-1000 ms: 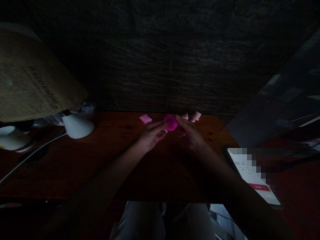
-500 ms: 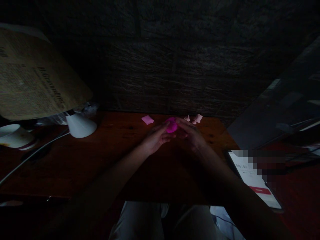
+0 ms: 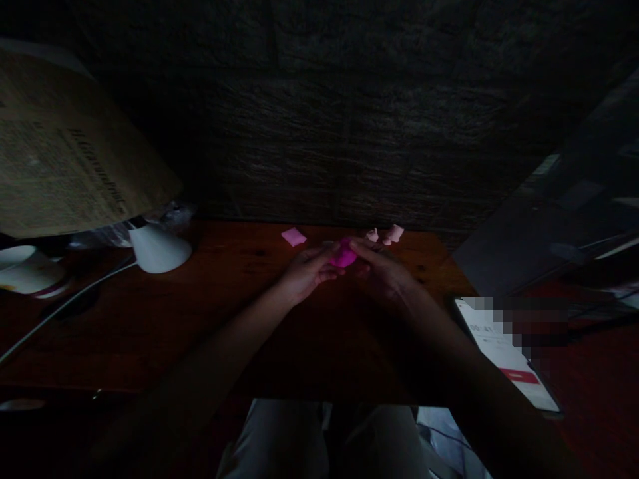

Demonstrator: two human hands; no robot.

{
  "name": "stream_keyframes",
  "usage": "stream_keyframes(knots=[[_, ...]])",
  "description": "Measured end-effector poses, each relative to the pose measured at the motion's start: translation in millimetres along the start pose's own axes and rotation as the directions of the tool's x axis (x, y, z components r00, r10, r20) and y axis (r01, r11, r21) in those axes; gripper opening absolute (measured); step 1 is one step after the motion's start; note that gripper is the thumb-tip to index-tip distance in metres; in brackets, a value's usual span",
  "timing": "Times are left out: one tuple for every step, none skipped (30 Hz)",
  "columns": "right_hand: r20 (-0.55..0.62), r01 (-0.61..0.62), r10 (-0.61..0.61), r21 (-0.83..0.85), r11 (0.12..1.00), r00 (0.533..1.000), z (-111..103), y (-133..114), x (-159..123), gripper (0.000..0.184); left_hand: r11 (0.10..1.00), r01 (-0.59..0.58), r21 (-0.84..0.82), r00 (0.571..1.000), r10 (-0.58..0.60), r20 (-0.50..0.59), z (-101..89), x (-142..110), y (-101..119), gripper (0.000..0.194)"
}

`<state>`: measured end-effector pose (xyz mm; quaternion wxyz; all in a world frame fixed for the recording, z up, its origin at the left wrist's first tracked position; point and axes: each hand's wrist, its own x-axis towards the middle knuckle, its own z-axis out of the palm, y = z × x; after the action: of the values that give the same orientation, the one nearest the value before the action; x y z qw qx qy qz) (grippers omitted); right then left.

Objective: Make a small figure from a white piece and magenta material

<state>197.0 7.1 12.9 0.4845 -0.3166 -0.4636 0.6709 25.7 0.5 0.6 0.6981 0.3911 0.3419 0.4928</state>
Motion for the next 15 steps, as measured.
stream_keyframes(knots=[[0.003,-0.005,0.005,-0.027,1.0,1.0,0.0,0.4,-0.1,0.034,1.0,-0.013,0.02,1.0,0.013,-0.003,-0.7,0.2,-0.5,0.026],[0.002,-0.01,0.01,-0.059,0.998,1.0,0.0,1.0,-0.1,0.035,0.999,-0.03,0.04,1.0,0.03,-0.008,-1.4,0.5,-0.9,0.028],[-0.003,-0.014,0.014,-0.092,0.996,1.0,0.1,1.6,0.2,0.036,0.997,-0.048,0.06,0.999,0.049,-0.013,-2.0,0.9,-1.2,0.03],[-0.013,-0.016,0.015,-0.119,0.993,1.0,0.3,2.0,0.4,0.038,0.995,-0.067,0.074,0.998,0.068,-0.018,-2.6,1.2,-1.3,0.032],[-0.022,-0.018,0.015,-0.14,0.99,1.0,0.7,2.2,0.7,0.04,0.993,-0.081,0.081,0.996,0.083,-0.019,-3.0,1.6,-1.2,0.033],[-0.031,-0.016,0.012,-0.154,0.988,0.999,1.2,2.1,0.8,0.042,0.993,-0.088,0.079,0.996,0.089,-0.015,-3.3,1.9,-0.9,0.036],[-0.041,-0.007,0.001,-0.159,0.987,0.999,1.6,1.6,0.9,0.044,0.994,-0.088,0.069,0.996,0.089,-0.006,-3.3,2.0,-0.6,0.038],[-0.053,0.005,-0.013,-0.16,0.987,0.998,1.9,0.9,0.8,0.045,0.995,-0.086,0.05,0.996,0.085,0.008,-3.0,1.9,-0.2,0.041],[-0.065,0.017,-0.027,-0.158,0.987,0.998,1.9,0.1,0.7,0.045,0.996,-0.082,0.027,0.996,0.081,0.026,-2.4,1.6,0.2,0.044],[-0.075,0.028,-0.041,-0.156,0.987,0.996,1.8,-0.7,0.5,0.045,0.997,-0.078,0.004,0.996,0.078,0.044,-1.6,1.0,0.5,0.046],[-0.084,0.039,-0.052,-0.151,0.988,0.995,1.5,-1.1,0.4,0.044,0.997,-0.073,-0.015,0.995,0.074,0.061,-0.6,0.3,0.7,0.047],[-0.091,0.044,-0.058,-0.144,0.989,0.994,1.2,-1.1,0.4,0.044,0.997,-0.068,-0.031,0.995,0.07,0.068,0.5,-0.4,0.7,0.047],[-0.096,0.046,-0.059,-0.137,0.99,0.994,1.0,-0.6,0.5,0.044,0.997,-0.062,-0.042,0.996,0.064,0.065,1.6,-1.1,0.6,0.046],[-0.099,0.047,-0.06,-0.128,0.991,0.993,1.0,0.4,0.7,0.045,0.997,-0.053,-0.052,0.997,0.056,0.052,2.6,-1.6,0.3,0.043],[-0.102,0.051,-0.063,-0.12,0.991,0.993,1.4,1.8,1.0,0.045,0.997,-0.046,-0.061,0.998,0.047,0.03,3.3,-1.9,0.0,0.04]])
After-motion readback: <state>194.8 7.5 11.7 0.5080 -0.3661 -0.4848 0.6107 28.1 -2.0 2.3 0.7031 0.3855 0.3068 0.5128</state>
